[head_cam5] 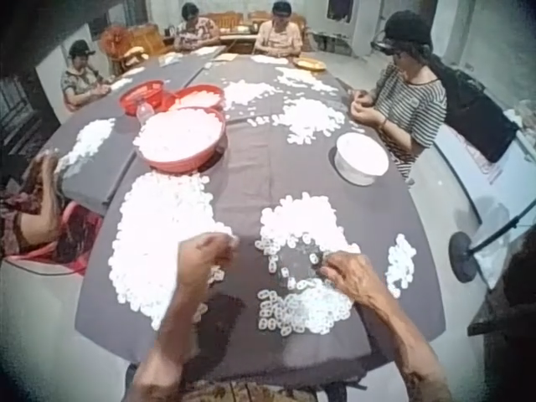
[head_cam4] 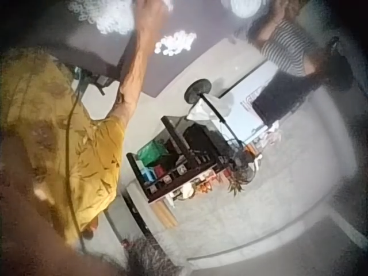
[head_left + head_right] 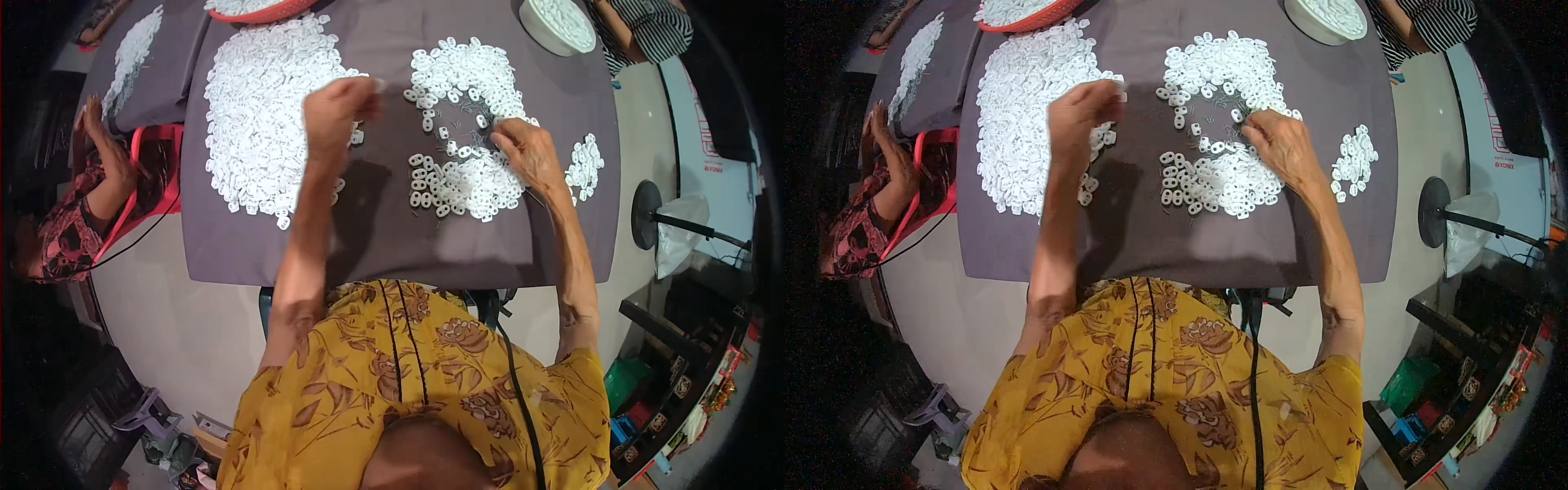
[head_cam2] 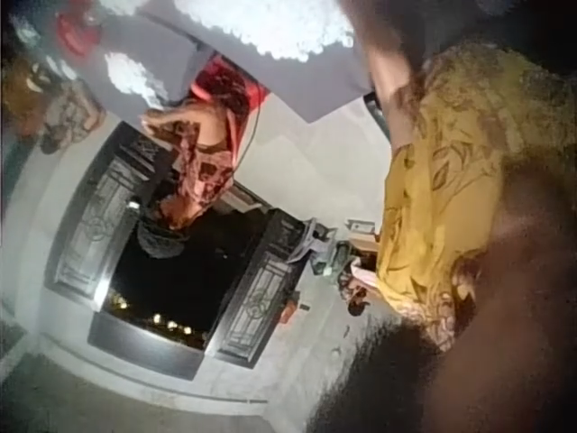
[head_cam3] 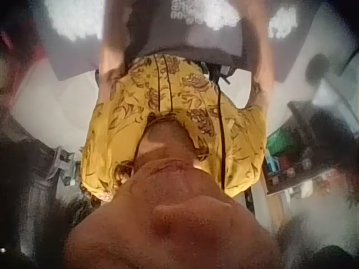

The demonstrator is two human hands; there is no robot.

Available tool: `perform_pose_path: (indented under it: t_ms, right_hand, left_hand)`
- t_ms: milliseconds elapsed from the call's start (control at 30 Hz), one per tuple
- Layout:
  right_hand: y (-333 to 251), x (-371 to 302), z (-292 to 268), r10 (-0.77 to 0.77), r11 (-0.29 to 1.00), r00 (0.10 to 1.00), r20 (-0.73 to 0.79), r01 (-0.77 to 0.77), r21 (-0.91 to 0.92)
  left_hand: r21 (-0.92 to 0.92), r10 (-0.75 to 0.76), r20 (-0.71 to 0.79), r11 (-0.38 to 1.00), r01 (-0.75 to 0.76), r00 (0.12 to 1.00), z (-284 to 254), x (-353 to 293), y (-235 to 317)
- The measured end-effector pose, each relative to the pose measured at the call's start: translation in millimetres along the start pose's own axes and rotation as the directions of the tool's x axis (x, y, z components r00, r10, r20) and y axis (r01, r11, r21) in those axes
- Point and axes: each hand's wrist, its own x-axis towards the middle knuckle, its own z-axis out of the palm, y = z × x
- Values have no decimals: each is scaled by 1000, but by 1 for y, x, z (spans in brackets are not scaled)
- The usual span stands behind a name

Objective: The person assembles plastic cord locks by hand, repeatedly picking up plastic components from piles on the table and fitting the pieces together.

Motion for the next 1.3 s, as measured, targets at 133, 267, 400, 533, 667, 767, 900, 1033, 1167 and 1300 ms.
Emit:
perform_pose_path:
  t_ms: [133, 267, 400, 533, 667, 767, 900, 1033, 1167, 1300]
  right_hand:
    - [9, 7, 13, -58, 989, 997, -51, 51, -137]
    - [6, 18, 23, -49, 973, 998, -51, 36, -230]
    - [2, 25, 28, -25, 967, 1000, -5, 23, -253]
    - [3, 26, 30, -48, 960, 999, 21, 52, -276]
    - [-7, 25, 31, -118, 966, 993, 7, 116, -229]
    - [-14, 30, 38, -172, 982, 985, 19, 173, -81]
    - [-18, 33, 54, -251, 951, 965, 82, 261, -164]
    - [-21, 36, 54, -207, 966, 974, 90, 218, -139]
    - [-23, 28, 43, -73, 994, 986, 148, 60, 87]
    - [-39, 6, 27, 12, 954, 980, 196, -70, 291]
  left_hand:
    - [178, 59, -224, 984, -18, 973, -41, 6, 8]
    - [450, 141, -294, 893, 7, 945, -71, 6, 7]
    - [646, 194, -280, 762, 35, 940, -85, 9, 6]
    - [805, 376, -199, 590, -68, 905, -88, 10, 3]
    - [859, 472, -187, 504, -90, 862, -70, -1, 13]
    - [793, 467, -76, 564, -230, 881, -47, -9, 11]
    - [662, 376, 48, 682, -312, 925, -15, -20, -8]
    - [589, 272, 155, 746, -310, 950, 8, -32, -19]
    - [549, 153, 258, 789, -276, 954, 26, -38, -35]
    - [342, -55, 392, 935, -90, 919, 41, -49, -37]
